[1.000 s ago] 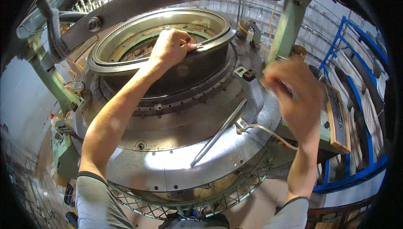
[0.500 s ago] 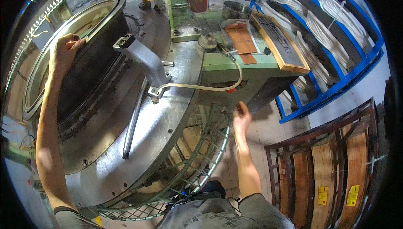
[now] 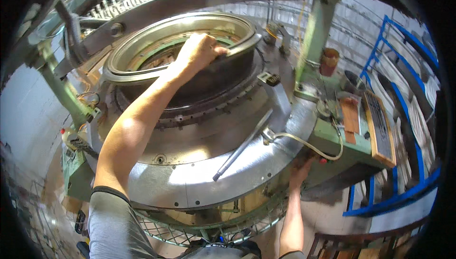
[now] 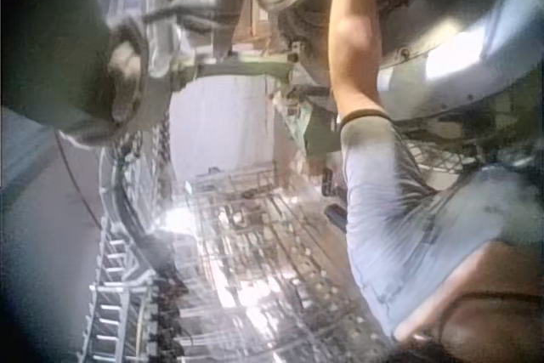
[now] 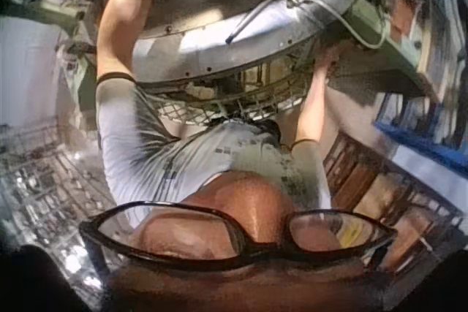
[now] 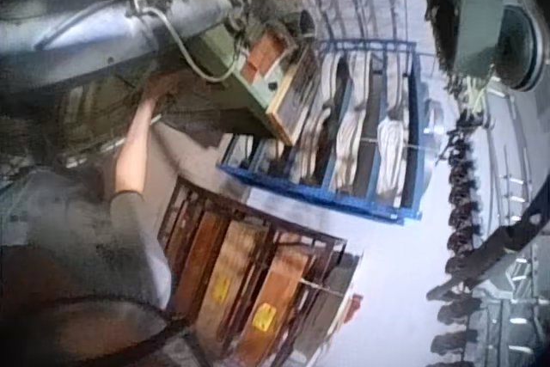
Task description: The person repeatedly picks small black components from a wooden tray and inserts them into slots around the rim of a large circular machine. The person handles the components by hand and places them one at a time into the machine's circular opening.
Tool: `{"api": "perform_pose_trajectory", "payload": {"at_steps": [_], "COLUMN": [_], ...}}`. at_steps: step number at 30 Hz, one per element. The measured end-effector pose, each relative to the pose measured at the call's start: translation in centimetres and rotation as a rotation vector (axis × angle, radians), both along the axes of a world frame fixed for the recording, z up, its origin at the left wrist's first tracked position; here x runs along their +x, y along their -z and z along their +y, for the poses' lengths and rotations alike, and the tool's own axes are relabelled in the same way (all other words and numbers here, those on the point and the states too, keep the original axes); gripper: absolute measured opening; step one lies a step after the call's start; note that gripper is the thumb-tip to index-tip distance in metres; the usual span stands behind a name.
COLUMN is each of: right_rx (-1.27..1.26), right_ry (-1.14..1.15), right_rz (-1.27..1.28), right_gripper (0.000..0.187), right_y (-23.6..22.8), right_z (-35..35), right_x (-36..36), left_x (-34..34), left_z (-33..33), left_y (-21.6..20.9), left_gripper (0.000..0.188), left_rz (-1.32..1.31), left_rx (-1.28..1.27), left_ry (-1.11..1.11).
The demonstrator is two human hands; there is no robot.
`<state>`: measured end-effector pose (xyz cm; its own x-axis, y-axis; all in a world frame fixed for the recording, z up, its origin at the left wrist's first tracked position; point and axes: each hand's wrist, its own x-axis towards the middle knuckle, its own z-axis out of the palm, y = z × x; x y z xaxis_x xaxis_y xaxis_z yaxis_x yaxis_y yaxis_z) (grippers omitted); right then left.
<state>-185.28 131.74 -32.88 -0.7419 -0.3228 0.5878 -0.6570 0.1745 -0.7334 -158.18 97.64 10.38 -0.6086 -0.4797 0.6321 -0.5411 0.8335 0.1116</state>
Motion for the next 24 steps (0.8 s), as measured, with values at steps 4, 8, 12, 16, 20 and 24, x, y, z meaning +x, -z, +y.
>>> {"api": "perform_pose_trajectory", "payload": {"at_steps": [4, 8, 12, 16, 20, 24], "right_rx": [0.077, 0.133, 0.091, 0.126, 0.149, 0.215], "right_ry": [0.037, 0.004, -0.082, -0.067, -0.027, -0.027], "right_rz": [-0.009, 0.031, -0.161, -0.017, 0.007, -0.077], "right_gripper": [0.094, 0.099, 0.099, 0.097, 0.097, 0.098], "right_y": [0.6, 0.6, 0.4, -0.2, -0.2, 1.0], "right_z": [0.4, 0.8, 1.3, 1.2, 1.3, 1.7], "right_x": [-0.9, -1.2, -1.0, -1.0, -0.9, -1.8], "left_x": [2.9, 7.1, 11.0, 14.1, 15.6, 16.9], "left_z": [-0.4, 0.2, 0.1, -0.1, 1.2, 5.1], "left_y": [-0.5, -0.6, -0.9, -0.7, -0.6, 0.0], "left_gripper": [0.047, 0.045, 0.045, 0.037, 0.037, 0.041], "left_rz": [-0.025, -0.031, -0.093, -0.075, 0.082, 0.007], "left_rx": [-0.014, 0.029, 0.166, 0.008, -0.088, -0.148], "left_ry": [0.019, -0.017, -0.07, 0.011, 0.034, -0.089]}}
